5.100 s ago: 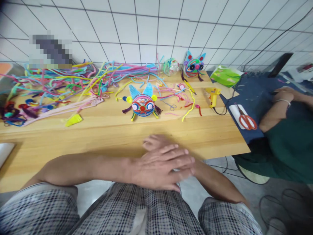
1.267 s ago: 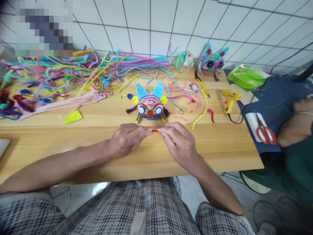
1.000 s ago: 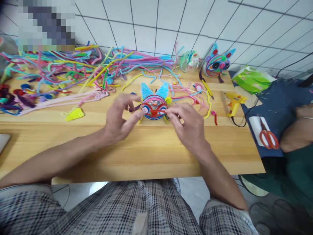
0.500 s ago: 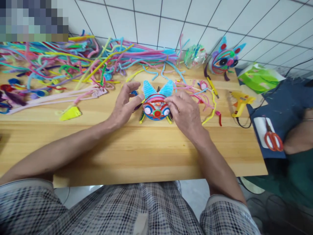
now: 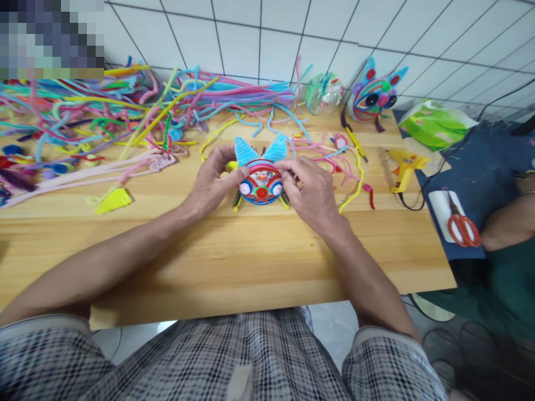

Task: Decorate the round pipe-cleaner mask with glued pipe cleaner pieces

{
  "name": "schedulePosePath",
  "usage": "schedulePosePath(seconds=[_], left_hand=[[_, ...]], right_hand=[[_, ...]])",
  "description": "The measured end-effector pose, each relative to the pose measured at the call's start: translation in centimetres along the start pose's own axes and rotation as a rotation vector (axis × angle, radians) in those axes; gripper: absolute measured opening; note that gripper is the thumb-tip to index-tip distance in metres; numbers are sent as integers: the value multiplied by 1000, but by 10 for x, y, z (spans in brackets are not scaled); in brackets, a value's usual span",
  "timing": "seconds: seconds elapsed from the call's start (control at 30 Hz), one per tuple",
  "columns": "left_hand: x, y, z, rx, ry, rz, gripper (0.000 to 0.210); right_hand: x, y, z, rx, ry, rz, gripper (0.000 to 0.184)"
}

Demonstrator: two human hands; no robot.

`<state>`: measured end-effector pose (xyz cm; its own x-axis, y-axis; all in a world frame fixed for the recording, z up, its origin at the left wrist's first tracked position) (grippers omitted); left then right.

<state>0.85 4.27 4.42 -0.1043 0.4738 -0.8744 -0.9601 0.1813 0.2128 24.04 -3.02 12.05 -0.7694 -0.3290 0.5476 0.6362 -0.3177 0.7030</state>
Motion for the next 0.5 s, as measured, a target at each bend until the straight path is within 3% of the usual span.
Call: schedulePosePath(seconds=[0.2,0.5], left_hand=[[-5,-3,1,4,-15,-47,51],[-2,-5,-3,-39,-12,-111,46]], right_hand=[[5,5,-4,-59,12,27,14],[25,4,-14,-89,238,-69,37]])
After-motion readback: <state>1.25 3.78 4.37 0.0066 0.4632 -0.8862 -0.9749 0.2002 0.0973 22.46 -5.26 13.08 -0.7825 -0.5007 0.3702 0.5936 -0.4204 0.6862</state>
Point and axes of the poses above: each hand's wrist, its own z-axis towards the middle knuckle, its own y-axis out of the back of the hand, x = y × z, the point moved 9 cm from there along z, towards the middle knuckle, and after that the axes turned 8 degrees about -y, right-handed, at the moved point
